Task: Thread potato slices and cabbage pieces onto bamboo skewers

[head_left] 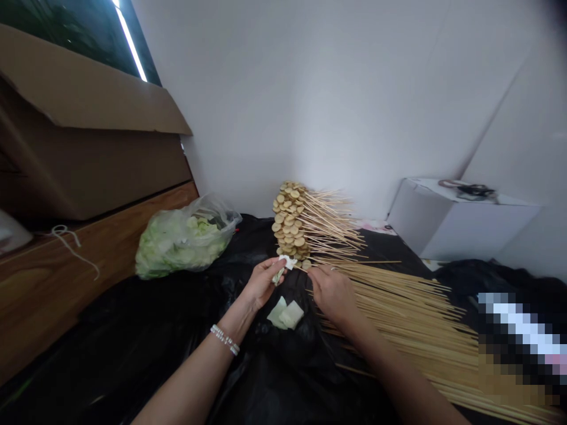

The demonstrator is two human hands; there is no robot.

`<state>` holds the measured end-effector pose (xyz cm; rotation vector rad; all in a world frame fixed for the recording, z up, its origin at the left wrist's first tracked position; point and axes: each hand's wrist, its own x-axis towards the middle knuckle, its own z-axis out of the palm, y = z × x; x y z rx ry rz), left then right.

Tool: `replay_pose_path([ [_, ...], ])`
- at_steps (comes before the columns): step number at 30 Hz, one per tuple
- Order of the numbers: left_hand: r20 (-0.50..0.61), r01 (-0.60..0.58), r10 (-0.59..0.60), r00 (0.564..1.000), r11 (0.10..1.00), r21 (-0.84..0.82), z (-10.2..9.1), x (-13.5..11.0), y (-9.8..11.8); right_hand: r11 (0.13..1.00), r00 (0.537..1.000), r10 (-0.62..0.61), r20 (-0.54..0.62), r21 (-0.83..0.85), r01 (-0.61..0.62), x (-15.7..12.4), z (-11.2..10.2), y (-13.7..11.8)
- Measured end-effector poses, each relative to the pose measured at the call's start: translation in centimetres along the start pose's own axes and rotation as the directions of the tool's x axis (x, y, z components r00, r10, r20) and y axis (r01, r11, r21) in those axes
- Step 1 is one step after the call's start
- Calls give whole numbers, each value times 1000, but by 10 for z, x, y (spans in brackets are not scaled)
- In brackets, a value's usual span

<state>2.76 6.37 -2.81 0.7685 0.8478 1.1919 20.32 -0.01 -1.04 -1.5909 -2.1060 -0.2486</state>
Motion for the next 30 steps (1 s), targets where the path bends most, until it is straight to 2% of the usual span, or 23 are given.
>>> replay_pose_path([
  [5, 10, 22, -22, 1000, 1000, -23, 1, -1, 1, 997, 1000, 0, -17, 77, 1, 0, 6, 3],
  [18, 88, 81, -83, 993, 996, 27, 5, -6, -9, 996, 997, 48, 67, 67, -53, 0, 10, 0],
  [24, 69, 44, -48, 996, 998, 55, 5, -6, -9, 995, 995, 47, 86, 84, -54, 0, 8, 0],
  [30, 130, 28, -39, 991, 996, 84, 9, -11, -4, 967, 999, 35, 26, 251, -40, 3, 9, 5],
])
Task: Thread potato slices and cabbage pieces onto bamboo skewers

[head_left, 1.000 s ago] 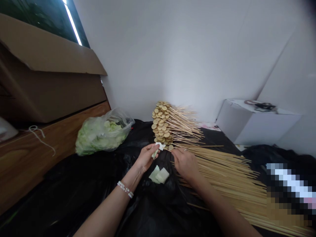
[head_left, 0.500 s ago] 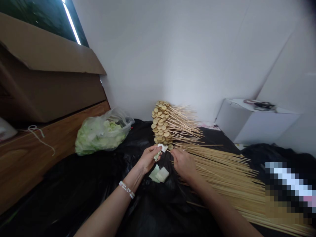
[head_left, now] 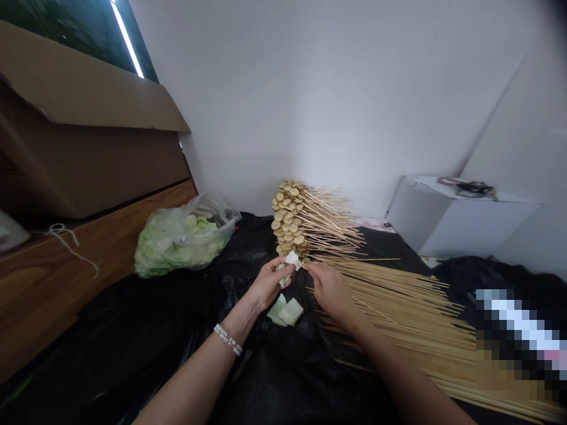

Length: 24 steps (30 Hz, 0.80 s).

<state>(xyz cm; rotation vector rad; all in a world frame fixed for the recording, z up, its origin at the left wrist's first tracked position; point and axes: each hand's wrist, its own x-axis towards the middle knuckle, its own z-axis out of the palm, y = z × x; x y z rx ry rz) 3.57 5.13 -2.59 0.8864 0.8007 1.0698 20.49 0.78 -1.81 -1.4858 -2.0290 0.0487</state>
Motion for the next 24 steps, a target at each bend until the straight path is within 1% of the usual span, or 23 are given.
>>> replay_pose_path([
  [3, -9, -3, 2, 1000, 1000, -8, 2, -1, 0, 1000, 1000, -5, 1, 15, 5, 0, 0, -1],
  [5, -6, -1, 1, 1000, 1000, -31, 3, -1, -2, 999, 1000, 6, 19, -31, -5, -1, -1, -5],
  [7, -28, -9, 7, 1000, 998, -60, 5, 1, -5, 995, 999, 19, 46, -98, -14, -3, -2, -10],
  [9, -76, -16, 9, 997, 995, -99, 5, 4, -7, 989, 997, 22, 79, -146, -10, -3, -6, -13],
  [12, -206, -44, 0, 978, 976, -211, 1, 11, -4, 985, 994, 35, 99, -171, -18, -2, -12, -11],
  [14, -295, -82, 0, 956, 960, -266, -4, 14, 2, 990, 996, 59, 60, -133, -51, 1, -14, -4],
  [16, -317, -96, 4, 949, 957, -275, -8, 15, 6, 997, 997, 79, -11, -22, -79, 4, -14, 3],
  [18, -252, -67, 1, 968, 965, -254, -8, 13, 6, 989, 993, 91, -76, 120, -82, 7, -10, 8],
  [20, -136, -28, 1, 991, 981, -194, -4, 8, 2, 968, 988, 109, -106, 236, -81, 8, -5, 9],
  [22, -30, -10, 6, 1000, 993, -119, 1, 3, -3, 949, 988, 121, -98, 302, -86, 7, -2, 6],
  [24, 34, -16, 18, 999, 998, -67, 6, -1, -7, 941, 991, 116, -64, 326, -89, 6, 0, 1],
])
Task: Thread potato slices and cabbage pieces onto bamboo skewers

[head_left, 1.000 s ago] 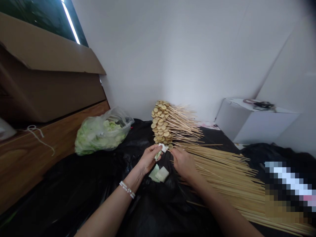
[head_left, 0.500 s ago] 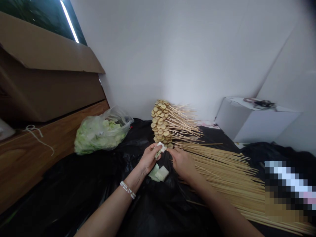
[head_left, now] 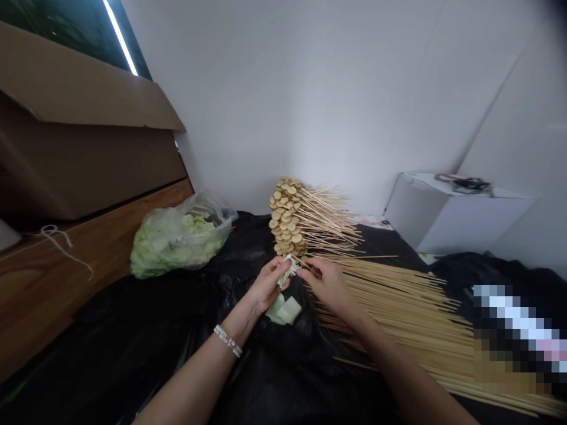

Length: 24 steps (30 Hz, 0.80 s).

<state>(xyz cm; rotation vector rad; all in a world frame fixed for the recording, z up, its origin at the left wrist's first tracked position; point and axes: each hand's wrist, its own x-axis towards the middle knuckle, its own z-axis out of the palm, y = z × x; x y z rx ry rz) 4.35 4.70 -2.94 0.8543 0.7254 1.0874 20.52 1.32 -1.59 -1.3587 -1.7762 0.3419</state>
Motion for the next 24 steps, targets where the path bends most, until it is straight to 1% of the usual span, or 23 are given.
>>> replay_pose_path([
  [2, 47, -10, 8, 999, 999, 34, 3, -3, -1, 1000, 999, -1, 43, 2, 1, -2, 1, -3],
  [4, 67, -9, 5, 998, 998, 63, 4, -5, 0, 1000, 997, 4, 75, 17, -5, -3, 2, -4],
  [9, 46, 22, -26, 999, 996, 88, 4, -7, 5, 988, 993, 14, 117, 154, -32, 0, 0, 0],
  [11, 56, 27, -32, 998, 996, 83, 3, -7, 5, 987, 993, 2, 117, 159, -21, 2, -2, 0],
  [13, 58, 31, -35, 998, 997, 69, 3, -6, 4, 994, 996, -7, 91, 107, -3, 2, -4, -1],
  [15, 31, 45, -46, 998, 998, 35, 2, -5, 3, 1000, 999, -13, 43, 17, 12, 1, -5, -2],
  [18, 11, 113, -113, 994, 990, -85, -1, -3, 6, 989, 998, -52, -21, -141, 49, -1, -5, -2],
  [21, 26, 161, -159, 987, 968, -194, -3, -2, 10, 959, 994, -106, -40, -267, 92, -4, -5, -3],
  [24, 24, 164, -162, 986, 972, -167, -2, -3, 12, 914, 985, -168, -46, -382, 138, -8, -5, -5],
])
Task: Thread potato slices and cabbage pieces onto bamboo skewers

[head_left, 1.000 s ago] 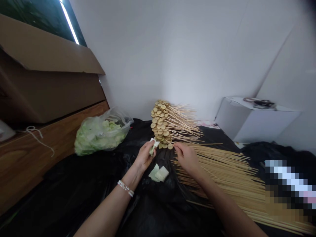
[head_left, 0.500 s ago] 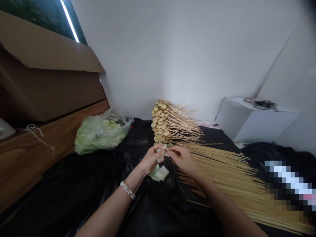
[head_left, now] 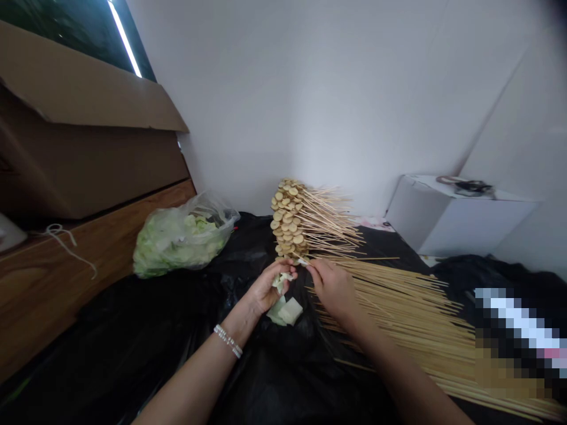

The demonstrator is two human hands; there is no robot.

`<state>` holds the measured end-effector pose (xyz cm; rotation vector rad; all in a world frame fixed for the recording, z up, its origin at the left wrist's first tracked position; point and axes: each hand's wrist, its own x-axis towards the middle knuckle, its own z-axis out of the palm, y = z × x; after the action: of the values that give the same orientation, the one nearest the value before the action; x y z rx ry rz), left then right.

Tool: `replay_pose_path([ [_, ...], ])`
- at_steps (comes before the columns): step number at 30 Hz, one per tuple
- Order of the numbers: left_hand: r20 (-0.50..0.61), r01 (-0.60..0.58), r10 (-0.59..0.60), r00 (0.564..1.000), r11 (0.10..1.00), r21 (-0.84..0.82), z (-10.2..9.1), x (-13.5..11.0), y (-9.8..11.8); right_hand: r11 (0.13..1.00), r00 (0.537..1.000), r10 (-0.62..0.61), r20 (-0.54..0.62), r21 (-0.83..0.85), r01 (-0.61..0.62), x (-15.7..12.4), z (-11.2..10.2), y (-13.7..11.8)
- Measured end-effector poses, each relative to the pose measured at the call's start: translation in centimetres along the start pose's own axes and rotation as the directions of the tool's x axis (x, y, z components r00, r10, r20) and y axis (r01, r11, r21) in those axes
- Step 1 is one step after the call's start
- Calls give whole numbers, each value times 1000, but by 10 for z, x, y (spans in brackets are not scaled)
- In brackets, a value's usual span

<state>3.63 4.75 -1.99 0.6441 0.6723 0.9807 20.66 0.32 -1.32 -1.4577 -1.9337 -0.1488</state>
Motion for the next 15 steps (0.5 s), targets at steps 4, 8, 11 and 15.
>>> replay_pose_path([
  [4, 39, 3, -6, 999, 996, 86, 3, -2, -7, 988, 995, -96, -13, -122, 93, -5, 1, -3],
  [8, 49, -36, 32, 998, 994, 101, 3, -1, -13, 979, 992, -125, 30, -159, 129, -7, 4, -7],
  [11, 23, -87, 85, 996, 991, 98, 3, 1, -13, 985, 992, -101, 75, -133, 110, -6, 2, -9],
  [15, -62, -119, 124, 990, 989, 85, 1, 6, -8, 993, 991, -43, 124, -105, 56, -3, -1, -8],
])
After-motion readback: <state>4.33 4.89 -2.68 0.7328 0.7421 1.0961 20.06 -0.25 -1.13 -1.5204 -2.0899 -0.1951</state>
